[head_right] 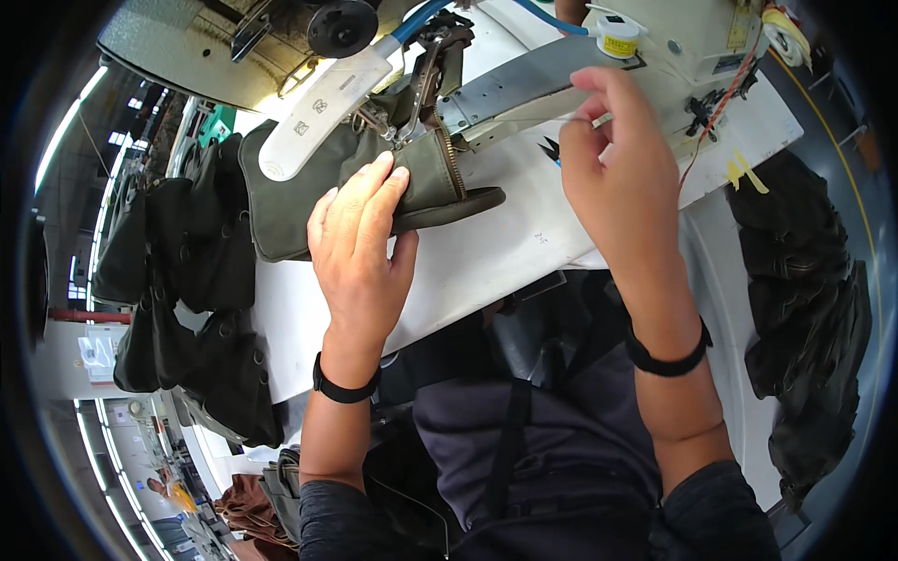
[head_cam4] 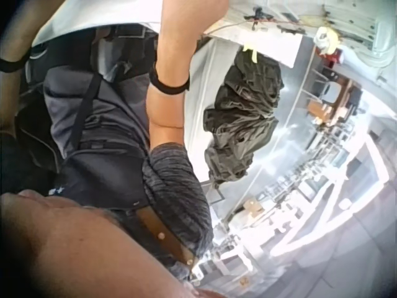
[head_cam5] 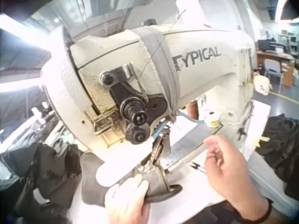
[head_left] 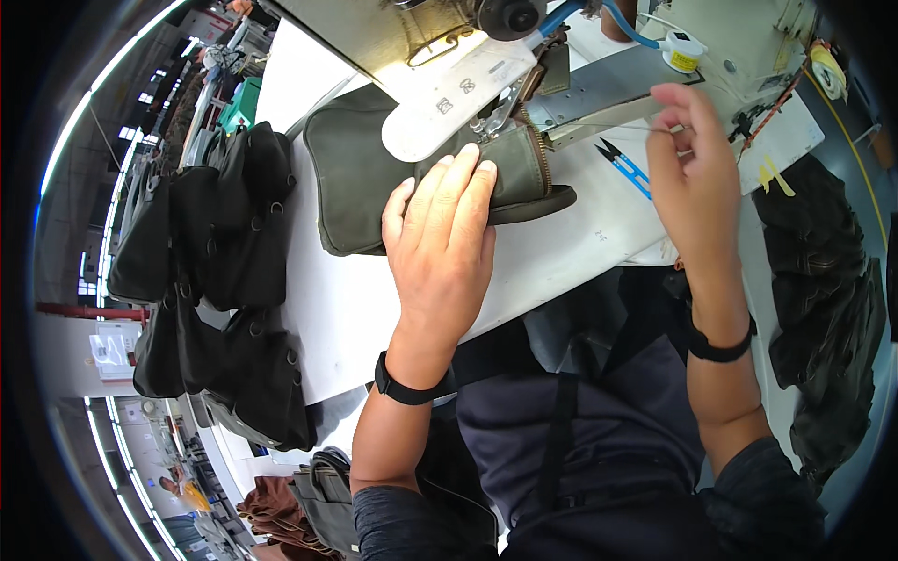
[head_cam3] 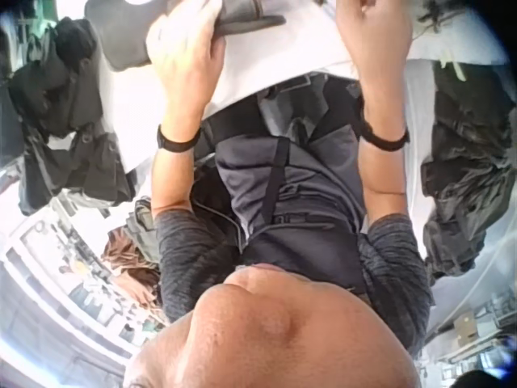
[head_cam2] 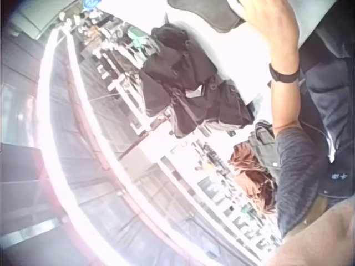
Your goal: The person operates an industrial sewing machine to stitch a zipper onto a dark green fabric bag. They guide the bag under the needle, sew along the zipper track, and use a utility knife to trim excess thread. The person handles multiple bags, moving finished items aside and positioning new ones for sewing.
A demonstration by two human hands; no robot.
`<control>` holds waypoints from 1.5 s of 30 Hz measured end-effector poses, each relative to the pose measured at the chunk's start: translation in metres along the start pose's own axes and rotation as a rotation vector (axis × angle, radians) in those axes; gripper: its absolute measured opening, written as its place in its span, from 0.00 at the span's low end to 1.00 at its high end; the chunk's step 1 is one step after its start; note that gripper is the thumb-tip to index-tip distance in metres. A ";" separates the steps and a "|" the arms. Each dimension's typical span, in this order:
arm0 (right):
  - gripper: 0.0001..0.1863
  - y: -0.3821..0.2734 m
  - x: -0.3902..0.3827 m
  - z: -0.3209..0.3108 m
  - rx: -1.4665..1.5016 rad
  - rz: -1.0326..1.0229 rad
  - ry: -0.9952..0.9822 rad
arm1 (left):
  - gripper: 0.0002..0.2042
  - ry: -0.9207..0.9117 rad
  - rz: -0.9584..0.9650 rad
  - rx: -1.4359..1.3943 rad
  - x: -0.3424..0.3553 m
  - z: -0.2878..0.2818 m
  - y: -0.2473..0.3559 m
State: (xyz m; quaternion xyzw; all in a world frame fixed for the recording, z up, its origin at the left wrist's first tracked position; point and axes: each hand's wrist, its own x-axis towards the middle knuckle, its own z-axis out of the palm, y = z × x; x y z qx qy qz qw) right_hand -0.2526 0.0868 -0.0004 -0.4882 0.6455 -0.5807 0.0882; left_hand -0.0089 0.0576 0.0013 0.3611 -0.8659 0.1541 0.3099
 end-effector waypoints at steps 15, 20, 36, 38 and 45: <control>0.08 -0.015 -0.001 0.088 0.022 -0.496 0.141 | 0.29 -0.035 0.004 -0.032 0.009 -0.008 0.000; 0.08 -0.016 0.002 0.097 0.046 -0.427 0.138 | 0.28 -0.059 -0.020 -0.040 0.013 -0.013 0.004; 0.08 -0.023 0.001 0.101 0.102 -0.392 0.125 | 0.26 -0.009 -0.009 -0.007 0.009 -0.009 0.000; 0.08 -0.019 -0.001 0.102 0.094 -0.410 0.145 | 0.26 -0.018 -0.005 -0.001 0.008 -0.010 0.002; 0.10 -0.026 0.003 0.100 0.248 -0.346 0.147 | 0.29 0.041 0.065 0.044 0.004 -0.005 -0.004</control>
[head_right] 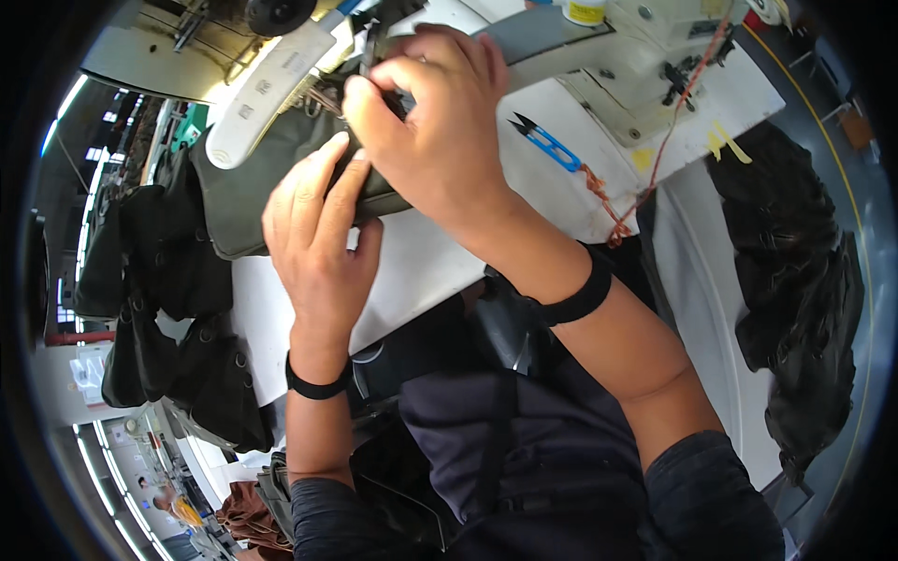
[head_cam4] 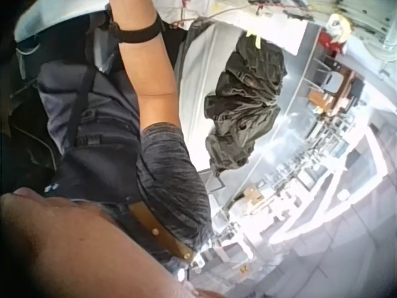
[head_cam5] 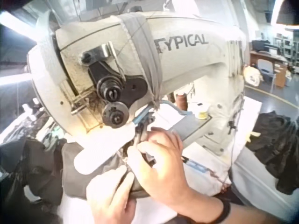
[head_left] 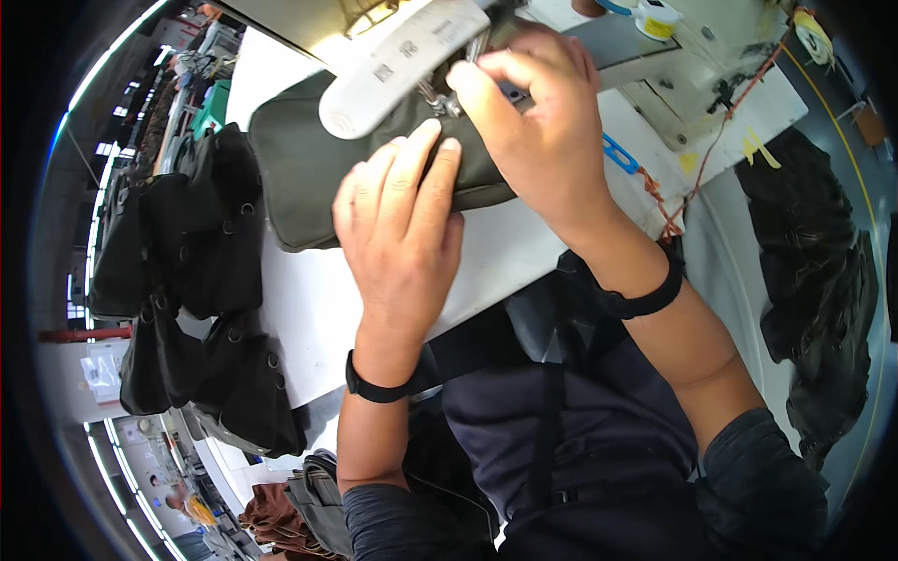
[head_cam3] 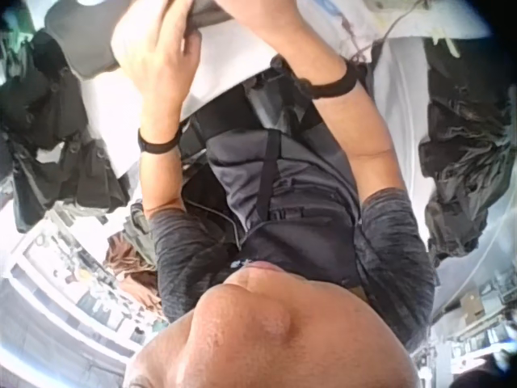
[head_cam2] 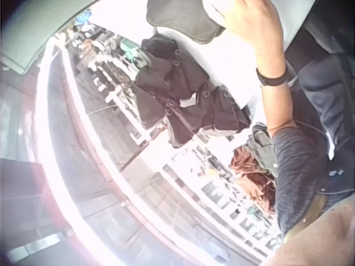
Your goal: The person operates an industrial sewing machine to stitch a zipper onto a dark green fabric bag. They guide the bag under the needle, sew along the zipper track, and use a utility knife to trim excess thread. The person handles multiple bags, moving finished items aside and positioning new ones for sewing.
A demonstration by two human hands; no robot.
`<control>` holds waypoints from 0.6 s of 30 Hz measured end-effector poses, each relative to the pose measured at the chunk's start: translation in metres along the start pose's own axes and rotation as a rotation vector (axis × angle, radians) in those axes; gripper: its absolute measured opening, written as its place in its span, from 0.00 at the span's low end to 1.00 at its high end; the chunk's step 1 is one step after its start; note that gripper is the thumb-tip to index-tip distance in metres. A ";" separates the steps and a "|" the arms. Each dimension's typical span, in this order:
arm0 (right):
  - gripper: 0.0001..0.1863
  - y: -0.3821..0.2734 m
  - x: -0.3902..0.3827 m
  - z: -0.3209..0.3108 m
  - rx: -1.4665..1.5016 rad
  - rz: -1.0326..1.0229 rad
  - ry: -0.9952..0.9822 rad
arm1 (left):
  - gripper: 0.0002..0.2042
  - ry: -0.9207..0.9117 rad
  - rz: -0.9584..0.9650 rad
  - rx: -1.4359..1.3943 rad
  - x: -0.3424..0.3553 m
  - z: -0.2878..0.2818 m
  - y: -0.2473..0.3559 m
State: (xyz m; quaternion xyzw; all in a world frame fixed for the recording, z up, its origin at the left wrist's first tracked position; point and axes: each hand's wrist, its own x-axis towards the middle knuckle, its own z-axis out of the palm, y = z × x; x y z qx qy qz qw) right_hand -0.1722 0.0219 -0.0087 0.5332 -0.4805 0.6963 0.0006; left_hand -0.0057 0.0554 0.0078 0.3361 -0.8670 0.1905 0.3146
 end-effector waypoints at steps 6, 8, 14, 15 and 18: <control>0.06 -0.002 -0.002 -0.024 0.003 -0.054 -0.155 | 0.28 -0.009 0.018 0.024 -0.001 -0.001 0.001; 0.08 0.004 -0.011 -0.034 -0.137 -0.258 -0.128 | 0.29 -0.019 -0.017 -0.021 0.002 -0.004 0.004; 0.14 0.008 -0.021 -0.048 -0.375 -0.399 -0.285 | 0.30 -0.064 -0.059 -0.065 0.006 -0.011 0.007; 0.14 0.008 -0.022 -0.048 -0.392 -0.404 -0.293 | 0.30 -0.069 -0.064 -0.070 0.006 -0.011 0.007; 0.15 0.010 -0.020 -0.047 -0.409 -0.412 -0.287 | 0.29 -0.084 -0.074 -0.080 0.008 -0.013 0.007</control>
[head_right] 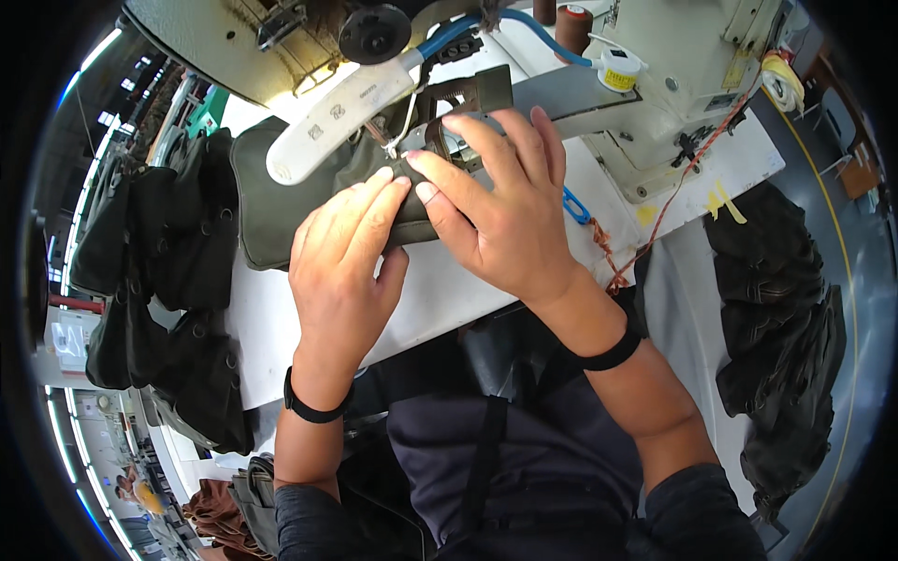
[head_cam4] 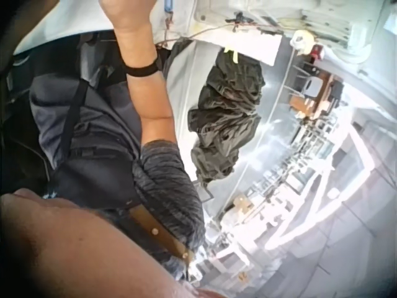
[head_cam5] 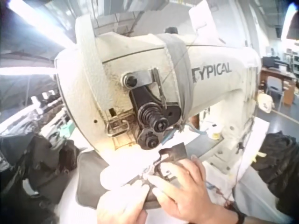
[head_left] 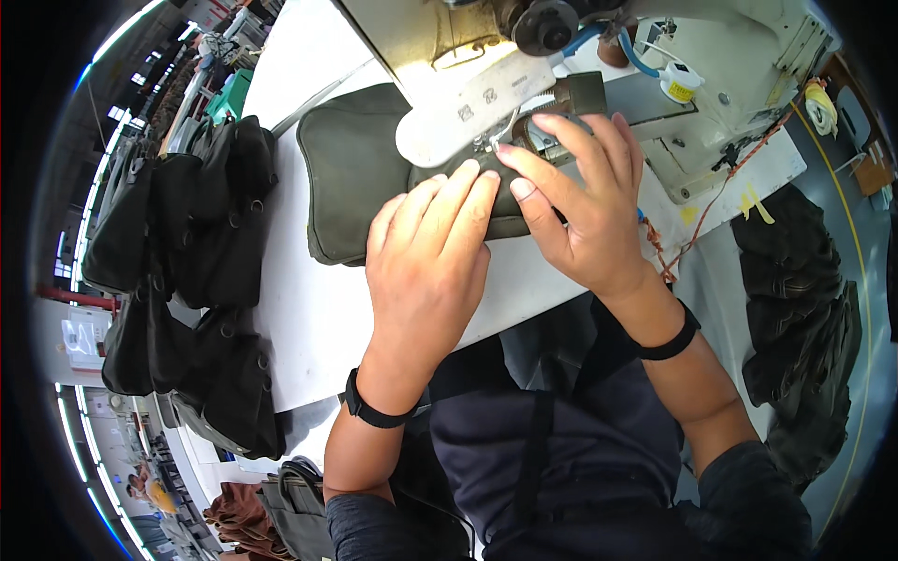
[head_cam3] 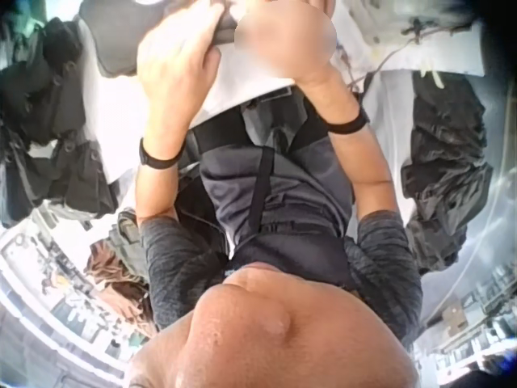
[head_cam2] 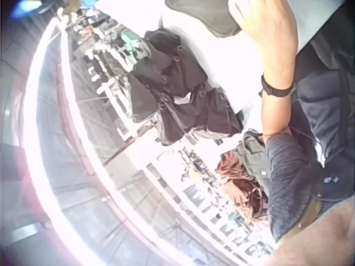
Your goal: The person operates an industrial sewing machine to stitch a zipper onto a dark green fabric bag. They guide the bag under the needle, sew along the zipper track, and use a utility knife to trim excess thread. The person handles multiple bags, moving finished items aside and positioning new ones for sewing.
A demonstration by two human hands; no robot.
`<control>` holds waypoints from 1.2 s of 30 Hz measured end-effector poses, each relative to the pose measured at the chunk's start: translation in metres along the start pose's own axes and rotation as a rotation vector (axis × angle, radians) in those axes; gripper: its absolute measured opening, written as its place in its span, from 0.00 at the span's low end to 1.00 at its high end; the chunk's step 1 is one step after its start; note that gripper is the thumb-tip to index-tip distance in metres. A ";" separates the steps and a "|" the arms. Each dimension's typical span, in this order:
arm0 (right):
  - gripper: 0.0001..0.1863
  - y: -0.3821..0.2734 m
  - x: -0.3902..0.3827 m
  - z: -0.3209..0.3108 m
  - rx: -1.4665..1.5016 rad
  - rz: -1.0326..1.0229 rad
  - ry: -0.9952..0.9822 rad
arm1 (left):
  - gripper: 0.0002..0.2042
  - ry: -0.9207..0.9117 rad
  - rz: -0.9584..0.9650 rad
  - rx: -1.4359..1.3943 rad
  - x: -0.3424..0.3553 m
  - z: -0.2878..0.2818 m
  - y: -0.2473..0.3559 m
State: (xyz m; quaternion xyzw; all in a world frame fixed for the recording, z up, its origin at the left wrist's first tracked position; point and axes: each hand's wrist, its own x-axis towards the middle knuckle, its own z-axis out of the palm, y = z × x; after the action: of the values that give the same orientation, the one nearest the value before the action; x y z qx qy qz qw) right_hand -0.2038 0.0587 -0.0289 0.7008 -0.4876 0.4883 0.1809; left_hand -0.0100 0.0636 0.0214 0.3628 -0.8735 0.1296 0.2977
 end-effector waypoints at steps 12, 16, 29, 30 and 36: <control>0.14 -0.004 -0.001 -0.001 0.037 0.065 -0.017 | 0.28 -0.021 -0.032 -0.046 0.002 -0.001 0.000; 0.14 -0.003 0.001 -0.001 0.037 0.070 -0.018 | 0.28 -0.019 -0.022 -0.042 0.003 -0.002 -0.001; 0.14 -0.002 -0.001 0.002 0.064 0.079 -0.006 | 0.28 -0.011 -0.025 -0.073 0.003 -0.001 -0.005; 0.14 -0.002 -0.002 0.003 0.069 0.079 -0.004 | 0.28 -0.012 -0.025 -0.075 0.003 -0.001 -0.005; 0.14 0.001 -0.002 0.004 0.086 0.069 -0.007 | 0.28 -0.010 -0.058 -0.104 0.003 0.001 -0.005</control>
State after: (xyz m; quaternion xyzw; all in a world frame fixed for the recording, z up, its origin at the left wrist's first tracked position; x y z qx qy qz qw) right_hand -0.2029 0.0560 -0.0326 0.6924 -0.4906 0.5122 0.1323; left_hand -0.0087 0.0582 0.0225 0.3725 -0.8697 0.0735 0.3154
